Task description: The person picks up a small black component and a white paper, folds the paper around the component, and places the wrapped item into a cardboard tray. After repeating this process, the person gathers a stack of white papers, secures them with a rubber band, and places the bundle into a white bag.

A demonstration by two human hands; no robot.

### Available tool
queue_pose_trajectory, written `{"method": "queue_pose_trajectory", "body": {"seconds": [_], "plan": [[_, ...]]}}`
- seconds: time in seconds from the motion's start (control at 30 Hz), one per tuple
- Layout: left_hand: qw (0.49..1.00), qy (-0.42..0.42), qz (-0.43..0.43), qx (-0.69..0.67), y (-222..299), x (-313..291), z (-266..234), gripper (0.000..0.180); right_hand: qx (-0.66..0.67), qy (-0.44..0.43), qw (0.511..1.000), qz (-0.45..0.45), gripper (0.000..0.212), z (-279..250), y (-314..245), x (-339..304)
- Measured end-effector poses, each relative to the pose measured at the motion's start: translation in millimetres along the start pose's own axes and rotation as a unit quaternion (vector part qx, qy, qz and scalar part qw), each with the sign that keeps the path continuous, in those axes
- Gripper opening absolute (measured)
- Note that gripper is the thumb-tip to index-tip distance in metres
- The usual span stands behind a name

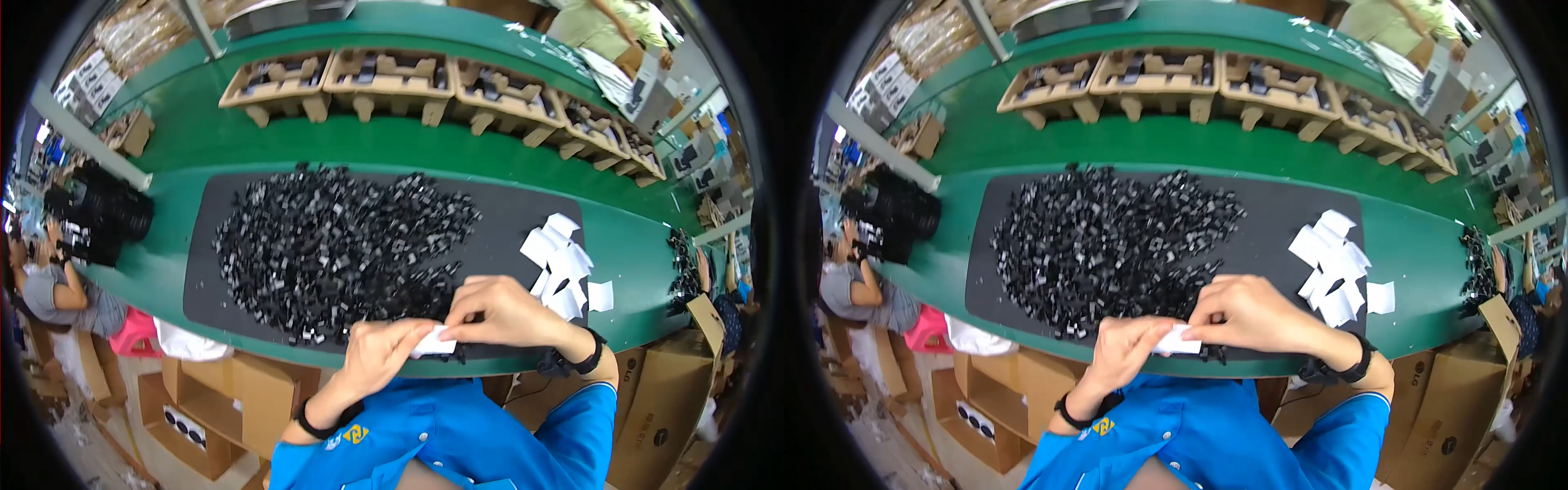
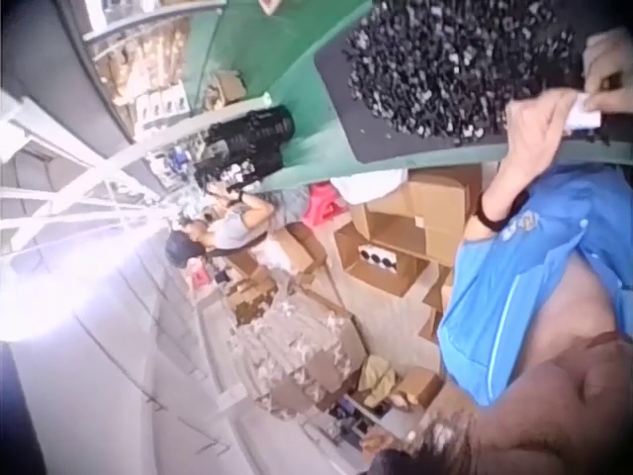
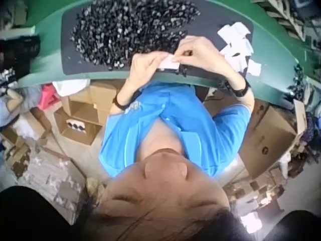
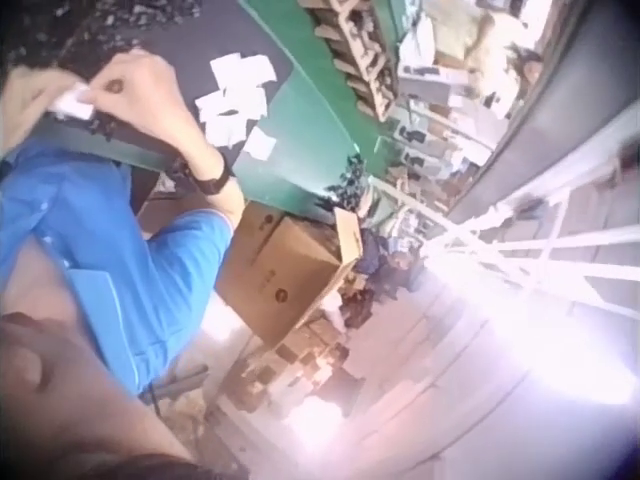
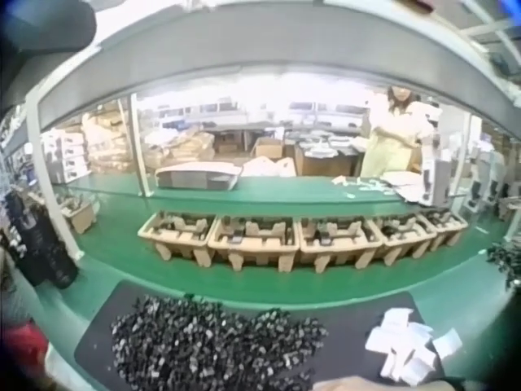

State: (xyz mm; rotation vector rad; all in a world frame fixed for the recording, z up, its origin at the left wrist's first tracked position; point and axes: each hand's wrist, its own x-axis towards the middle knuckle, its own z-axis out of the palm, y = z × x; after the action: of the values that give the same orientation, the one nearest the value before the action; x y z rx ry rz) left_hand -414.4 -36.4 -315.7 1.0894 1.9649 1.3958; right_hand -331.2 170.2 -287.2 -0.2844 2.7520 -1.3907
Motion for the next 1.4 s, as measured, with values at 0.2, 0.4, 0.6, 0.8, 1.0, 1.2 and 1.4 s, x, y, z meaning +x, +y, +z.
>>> {"method": "queue_pose_trajectory", "body": {"seconds": [0.2,0.4,0.6,0.8,1.0,1.2,1.4], "plan": [[0.996,0.058,0.06,0.038,-3,-12,-14,0.041,-0.064,-0.034,0.997,-0.04,0.028,-6,-21,9],[0.946,0.311,-0.043,-0.082,-38,-51,-81,0.061,-0.36,0.31,0.878,0.056,0.028,-120,22,87],[0.915,0.392,-0.058,-0.074,-67,-68,-101,0.063,-0.479,0.379,0.782,0.122,0.024,-167,91,202],[0.904,0.372,-0.143,-0.153,-67,-83,-131,0.054,-0.574,0.358,0.714,0.178,0.009,-169,152,250],[0.879,0.43,-0.123,-0.162,-66,-87,-143,0.058,-0.588,0.362,0.701,0.181,0.018,-166,175,267],[0.88,0.45,-0.08,-0.13,-65,-96,-168,0.054,-0.587,0.318,0.713,0.213,0.021,-157,175,254],[0.843,0.533,0.077,0.003,-36,-112,-228,0.048,-0.534,0.25,0.779,0.215,0.047,-148,118,232]]}}
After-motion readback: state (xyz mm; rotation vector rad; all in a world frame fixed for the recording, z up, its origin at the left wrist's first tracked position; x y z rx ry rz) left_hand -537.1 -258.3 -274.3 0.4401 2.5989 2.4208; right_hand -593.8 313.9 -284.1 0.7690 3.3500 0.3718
